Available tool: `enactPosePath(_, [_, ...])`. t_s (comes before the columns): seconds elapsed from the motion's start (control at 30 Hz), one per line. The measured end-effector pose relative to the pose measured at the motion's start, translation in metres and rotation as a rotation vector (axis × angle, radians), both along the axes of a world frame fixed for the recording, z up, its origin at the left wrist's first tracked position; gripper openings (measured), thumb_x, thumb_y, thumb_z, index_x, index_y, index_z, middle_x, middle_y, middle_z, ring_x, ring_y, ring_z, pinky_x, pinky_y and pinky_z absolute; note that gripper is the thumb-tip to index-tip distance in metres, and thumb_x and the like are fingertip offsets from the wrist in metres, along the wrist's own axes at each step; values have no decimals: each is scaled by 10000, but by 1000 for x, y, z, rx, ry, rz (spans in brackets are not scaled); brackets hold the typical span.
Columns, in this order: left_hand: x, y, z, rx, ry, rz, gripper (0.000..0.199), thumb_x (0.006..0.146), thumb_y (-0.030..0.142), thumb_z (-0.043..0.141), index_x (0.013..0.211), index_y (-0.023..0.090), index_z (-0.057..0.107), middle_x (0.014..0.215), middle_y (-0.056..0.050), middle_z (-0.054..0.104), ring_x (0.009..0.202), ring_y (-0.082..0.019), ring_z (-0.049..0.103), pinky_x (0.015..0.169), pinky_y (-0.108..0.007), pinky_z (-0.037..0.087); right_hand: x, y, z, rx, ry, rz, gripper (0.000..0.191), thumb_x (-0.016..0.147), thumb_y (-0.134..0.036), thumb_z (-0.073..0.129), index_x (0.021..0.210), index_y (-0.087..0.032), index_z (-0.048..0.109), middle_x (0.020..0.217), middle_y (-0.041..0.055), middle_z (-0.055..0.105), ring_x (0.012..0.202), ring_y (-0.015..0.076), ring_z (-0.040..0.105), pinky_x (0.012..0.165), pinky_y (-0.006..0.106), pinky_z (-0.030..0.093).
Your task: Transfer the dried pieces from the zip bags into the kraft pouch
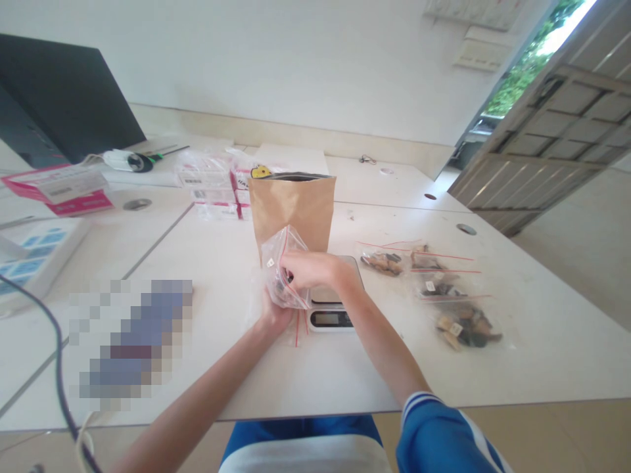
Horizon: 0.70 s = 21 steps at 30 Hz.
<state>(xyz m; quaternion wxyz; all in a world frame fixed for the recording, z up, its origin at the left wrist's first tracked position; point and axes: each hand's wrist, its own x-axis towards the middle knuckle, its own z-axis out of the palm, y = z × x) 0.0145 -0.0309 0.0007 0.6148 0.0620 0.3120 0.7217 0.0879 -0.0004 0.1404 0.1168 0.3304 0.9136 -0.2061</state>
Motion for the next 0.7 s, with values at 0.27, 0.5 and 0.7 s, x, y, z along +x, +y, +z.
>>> enactPosePath(0.27, [1, -1, 4, 84, -10, -60, 205, 811, 143, 507, 790, 153, 711, 806, -70, 733, 764, -192, 679, 709, -280, 558, 41, 9, 17, -95, 336, 84, 209, 723, -99, 671, 929, -122, 704, 940, 51, 658, 800, 114, 600, 706, 203, 476])
enactPosePath(0.5, [-1, 0, -5, -32, -37, -53, 282, 875, 229, 446, 744, 165, 688, 711, -51, 711, 664, -179, 665, 638, -285, 565, 86, 11, 33, -101, 795, -39, 261, 767, -227, 676, 1025, -186, 686, 1069, 60, 627, 913, 144, 617, 820, 290, 513])
enactPosePath(0.7, [-4, 4, -18, -49, -64, -48, 218, 836, 249, 547, 642, 194, 629, 568, -18, 632, 512, -142, 600, 511, -243, 522, 78, 38, 14, 93, 1074, -248, 460, 796, -461, 642, 1171, -197, 605, 1173, 73, 636, 1076, 180, 607, 925, 318, 488])
